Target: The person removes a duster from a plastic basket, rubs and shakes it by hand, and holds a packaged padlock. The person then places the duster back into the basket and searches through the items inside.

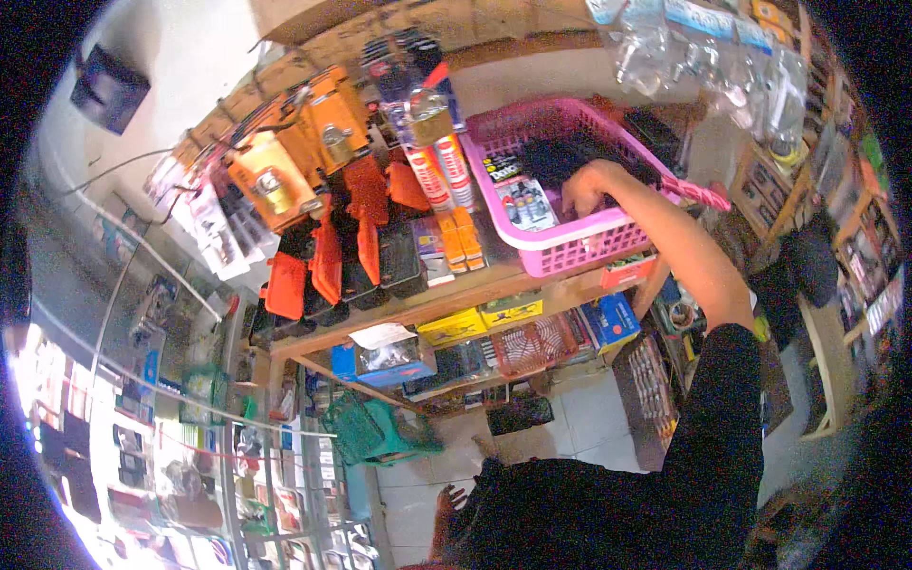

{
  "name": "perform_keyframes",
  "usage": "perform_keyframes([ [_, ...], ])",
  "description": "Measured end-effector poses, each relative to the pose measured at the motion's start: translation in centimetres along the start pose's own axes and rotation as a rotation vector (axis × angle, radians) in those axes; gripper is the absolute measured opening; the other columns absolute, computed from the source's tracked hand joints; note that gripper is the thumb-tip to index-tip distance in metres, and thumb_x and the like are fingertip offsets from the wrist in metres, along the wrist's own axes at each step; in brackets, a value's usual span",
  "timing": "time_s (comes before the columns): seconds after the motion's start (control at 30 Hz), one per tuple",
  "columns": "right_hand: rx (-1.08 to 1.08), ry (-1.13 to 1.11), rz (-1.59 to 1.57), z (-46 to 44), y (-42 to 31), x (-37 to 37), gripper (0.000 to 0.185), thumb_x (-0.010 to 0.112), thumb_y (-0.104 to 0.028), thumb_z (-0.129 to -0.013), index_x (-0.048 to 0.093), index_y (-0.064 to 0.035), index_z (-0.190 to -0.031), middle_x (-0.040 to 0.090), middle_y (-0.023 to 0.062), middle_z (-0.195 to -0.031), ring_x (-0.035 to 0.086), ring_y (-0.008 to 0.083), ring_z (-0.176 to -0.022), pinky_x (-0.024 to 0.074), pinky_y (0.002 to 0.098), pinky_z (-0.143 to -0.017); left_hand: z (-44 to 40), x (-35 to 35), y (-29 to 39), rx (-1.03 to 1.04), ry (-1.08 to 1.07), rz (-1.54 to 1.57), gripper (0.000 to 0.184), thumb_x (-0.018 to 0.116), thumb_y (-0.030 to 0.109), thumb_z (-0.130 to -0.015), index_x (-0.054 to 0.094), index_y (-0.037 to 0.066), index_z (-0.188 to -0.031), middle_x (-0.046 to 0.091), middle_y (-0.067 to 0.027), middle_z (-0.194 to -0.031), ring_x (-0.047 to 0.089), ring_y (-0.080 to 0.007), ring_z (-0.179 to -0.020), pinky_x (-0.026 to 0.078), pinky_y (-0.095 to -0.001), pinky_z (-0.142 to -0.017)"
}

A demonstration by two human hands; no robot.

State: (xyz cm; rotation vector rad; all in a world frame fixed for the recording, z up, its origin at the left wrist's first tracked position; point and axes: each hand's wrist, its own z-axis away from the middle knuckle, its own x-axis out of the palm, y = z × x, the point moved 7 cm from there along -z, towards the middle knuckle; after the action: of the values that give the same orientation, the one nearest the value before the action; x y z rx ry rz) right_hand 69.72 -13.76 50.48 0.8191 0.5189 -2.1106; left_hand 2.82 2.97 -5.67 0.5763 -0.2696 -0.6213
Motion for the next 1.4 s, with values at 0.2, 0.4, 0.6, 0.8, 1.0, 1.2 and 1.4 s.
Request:
perform_keyframes([
  [0.2,-0.486,0.780,0.046,6.8,-5.5,-6.8,0.034,0.078,-0.026,-0.077,0.066,0.0028,-0.092,0.068,0.0137,-0.080,0.063,0.0248,-0.073,0.0480,0.0378,-0.069,0.2,6.1,6.7,0.287,0.037,0.144,0.049,0.049,0.047,-0.097,0.048,0.012,-0.131,0.066,-0.0109,-0.116,0.063,-0.0242,-0.104,0.049,-0.0427,-0.078],
  [0.4,-0.383,1.317,-0.056,23.6,-14.6,-4.8,0.029,0.075,-0.028,-0.076,0.067,-0.0021,-0.086,0.064,0.0188,-0.077,0.065,0.0333,-0.072,0.0488,0.0411,-0.066,14.2,17.1,21.9,0.601,-0.350,-0.111,0.063,0.048,0.052,-0.097,0.040,0.011,-0.144,0.057,-0.0137,-0.134,0.055,-0.0267,-0.122,0.043,-0.0437,-0.098],
  [0.6,-0.951,0.265,0.015,16.4,-24.9,9.9,0.030,0.066,-0.034,-0.090,0.067,-0.0054,-0.100,0.070,0.0127,-0.085,0.068,0.0307,-0.079,0.0523,0.0401,-0.069,26.8,27.5,28.3,0.694,-1.239,-0.172,0.082,0.033,0.066,-0.097,0.027,0.004,-0.150,0.043,-0.0137,-0.147,0.044,-0.0263,-0.133,0.037,-0.0476,-0.106],
  [0.8,-0.905,0.154,-0.021,11.1,-27.6,17.2,0.034,0.067,-0.038,-0.090,0.067,-0.0054,-0.101,0.069,0.0165,-0.082,0.067,0.0332,-0.078,0.0523,0.0418,-0.070,28.8,31.5,26.1,0.247,-1.248,0.089,0.087,0.022,0.074,-0.093,0.038,0.002,-0.139,0.057,-0.0126,-0.123,0.059,-0.0247,-0.106,0.050,-0.0454,-0.088],
  [1.0,-0.736,0.616,-0.143,16.1,-20.0,11.7,0.042,0.072,-0.037,-0.085,0.066,-0.0076,-0.114,0.068,0.0137,-0.101,0.065,0.0300,-0.096,0.0513,0.0399,-0.083,29.0,33.1,22.0,0.162,-1.280,0.052,0.099,0.012,0.082,-0.086,0.059,-0.003,-0.103,0.061,-0.0112,-0.075,0.064,-0.0240,-0.070,0.055,-0.0395,-0.066],
  [1.2,-0.232,1.468,-0.398,25.4,-4.4,1.7,0.024,0.070,-0.015,-0.087,0.064,-0.0025,-0.106,0.064,0.0084,-0.094,0.062,0.0196,-0.092,0.0492,0.0346,-0.085,30.5,32.2,21.5,0.038,-1.251,0.135,0.095,0.013,0.081,-0.087,0.061,0.000,-0.103,0.061,-0.0095,-0.079,0.062,-0.0226,-0.073,0.054,-0.0403,-0.068],
  [1.4,0.196,1.013,-0.157,18.0,7.6,1.4,0.044,0.078,-0.033,-0.077,0.068,-0.0058,-0.111,0.067,0.0154,-0.102,0.065,0.0290,-0.100,0.0513,0.0411,-0.083,31.2,32.7,20.6,-0.169,-1.329,0.404,0.088,0.018,0.080,-0.088,0.058,0.004,-0.102,0.055,-0.0089,-0.086,0.055,-0.0252,-0.083,0.047,-0.0426,-0.077],
])
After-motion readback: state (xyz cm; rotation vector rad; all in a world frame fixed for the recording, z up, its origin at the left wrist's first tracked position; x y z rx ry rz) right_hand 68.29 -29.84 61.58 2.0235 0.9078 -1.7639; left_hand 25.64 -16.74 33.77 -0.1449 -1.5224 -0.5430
